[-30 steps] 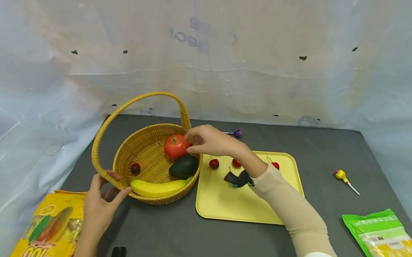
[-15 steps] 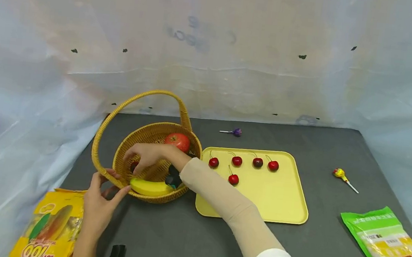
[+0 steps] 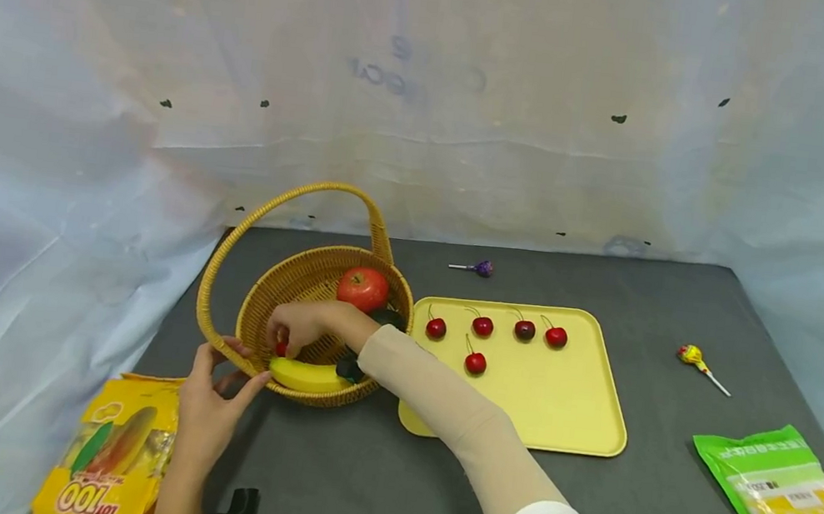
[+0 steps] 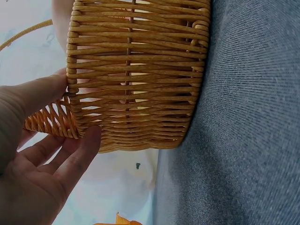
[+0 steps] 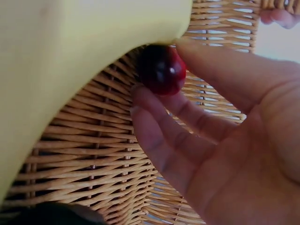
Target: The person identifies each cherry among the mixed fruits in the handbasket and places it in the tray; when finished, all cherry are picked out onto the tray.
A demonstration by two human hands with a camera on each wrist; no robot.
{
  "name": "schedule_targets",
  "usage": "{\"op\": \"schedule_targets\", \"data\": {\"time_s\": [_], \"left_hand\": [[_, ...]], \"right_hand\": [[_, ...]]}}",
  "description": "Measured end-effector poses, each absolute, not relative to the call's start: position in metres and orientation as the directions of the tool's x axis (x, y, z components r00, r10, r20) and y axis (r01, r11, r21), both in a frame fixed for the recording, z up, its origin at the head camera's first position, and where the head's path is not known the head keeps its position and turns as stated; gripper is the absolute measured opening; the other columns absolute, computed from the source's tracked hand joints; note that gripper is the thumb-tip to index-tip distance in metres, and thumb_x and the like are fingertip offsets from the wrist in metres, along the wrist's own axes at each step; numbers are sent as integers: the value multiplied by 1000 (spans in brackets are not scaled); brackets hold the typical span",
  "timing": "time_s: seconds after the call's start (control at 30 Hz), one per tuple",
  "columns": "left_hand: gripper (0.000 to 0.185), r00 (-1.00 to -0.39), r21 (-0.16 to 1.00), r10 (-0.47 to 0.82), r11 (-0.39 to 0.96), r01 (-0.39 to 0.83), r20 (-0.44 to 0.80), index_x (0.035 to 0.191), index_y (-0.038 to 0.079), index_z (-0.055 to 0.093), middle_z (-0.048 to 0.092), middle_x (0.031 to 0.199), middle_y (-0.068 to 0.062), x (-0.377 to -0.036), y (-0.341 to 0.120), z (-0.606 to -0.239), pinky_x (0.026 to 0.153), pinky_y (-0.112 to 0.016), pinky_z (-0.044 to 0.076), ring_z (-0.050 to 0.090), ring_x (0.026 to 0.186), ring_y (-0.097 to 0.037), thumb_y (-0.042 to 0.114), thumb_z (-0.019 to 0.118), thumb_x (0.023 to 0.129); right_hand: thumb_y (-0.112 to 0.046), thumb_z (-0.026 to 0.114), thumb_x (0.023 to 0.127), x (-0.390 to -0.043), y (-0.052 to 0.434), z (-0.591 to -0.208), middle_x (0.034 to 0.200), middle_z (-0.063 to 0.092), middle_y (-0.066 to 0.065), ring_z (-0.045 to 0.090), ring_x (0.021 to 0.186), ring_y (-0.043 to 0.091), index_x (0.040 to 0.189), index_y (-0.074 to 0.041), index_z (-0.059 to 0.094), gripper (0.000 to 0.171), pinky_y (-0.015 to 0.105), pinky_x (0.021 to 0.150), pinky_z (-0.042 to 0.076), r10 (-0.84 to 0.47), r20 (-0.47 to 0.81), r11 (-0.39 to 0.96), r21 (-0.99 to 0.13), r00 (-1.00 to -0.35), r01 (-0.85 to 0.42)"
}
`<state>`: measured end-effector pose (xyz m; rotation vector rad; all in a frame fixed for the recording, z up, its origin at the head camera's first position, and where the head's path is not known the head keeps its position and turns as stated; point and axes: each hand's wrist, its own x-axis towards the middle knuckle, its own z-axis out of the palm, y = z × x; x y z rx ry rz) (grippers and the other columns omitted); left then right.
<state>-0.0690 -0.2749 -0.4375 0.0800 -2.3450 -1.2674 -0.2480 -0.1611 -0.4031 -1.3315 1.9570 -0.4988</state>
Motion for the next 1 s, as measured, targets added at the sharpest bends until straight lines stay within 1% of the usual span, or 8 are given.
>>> {"op": "schedule_targets", "data": {"time_s": [0.17,0.23,0.37,0.5,0.57,0.67,0.8,1.0], "left_hand": [[58,-889,809,-278,567,155,365,130,-3,48,54,119,-12,-67,-272,-437,82,-9,51,52,114,-28,-6,79,81],[58,-889,811,-278,565,155,363,130,-2,48,54,119,-12,-67,-272,-437,83,-8,51,52,114,-27,-6,79,81],[57,-890,806,-276,573,151,363,129,-3,48,55,118,-12,-68,-272,-438,83,-8,51,53,114,-25,-5,78,82],[56,-889,801,-279,580,146,364,129,-3,48,56,116,-11,-68,-274,-438,84,-10,52,53,113,-24,-6,78,82],[56,-889,802,-281,580,144,363,129,-3,48,56,116,-11,-68,-274,-437,84,-11,53,53,113,-24,-6,78,82],[57,-889,802,-287,582,134,357,129,-3,48,56,117,-11,-67,-273,-436,84,-13,53,54,113,-26,-7,79,81],[57,-889,808,-292,575,131,352,130,-3,48,56,117,-11,-65,-273,-437,84,-12,53,54,113,-27,-8,78,81],[56,-888,810,-288,569,142,358,130,-4,48,56,117,-12,-65,-272,-436,83,-9,52,54,112,-24,-7,77,82]], "right_hand": [[10,63,90,-244,-162,-405,113,66,0,60,102,12,113,-8,72,31,18,73,52,-890,-392,436,-581,-233,-688],[11,64,89,-244,-159,-402,110,67,2,60,95,13,112,-6,72,30,19,69,52,-895,-379,429,-589,-234,-685],[8,66,90,-253,-141,-385,110,66,4,60,91,13,118,-2,69,30,19,69,51,-939,-248,342,-635,-237,-693],[0,67,92,-264,-99,-364,117,62,7,60,100,14,125,-3,65,32,20,81,52,-966,-65,225,-689,-250,-689],[-1,67,92,-266,-71,-357,117,58,9,58,101,17,122,-3,64,31,22,85,53,-964,10,177,-722,-266,-669],[0,68,90,-266,-25,-357,115,54,9,55,100,19,120,-2,63,30,26,85,54,-947,91,129,-769,-307,-626],[5,67,89,-255,35,-367,115,56,8,57,101,20,118,-1,59,31,34,87,56,-908,149,94,-838,-392,-538],[6,66,88,-228,110,-394,114,55,9,57,101,22,116,-1,58,30,43,90,55,-835,140,154,-869,-532,-470]]}}
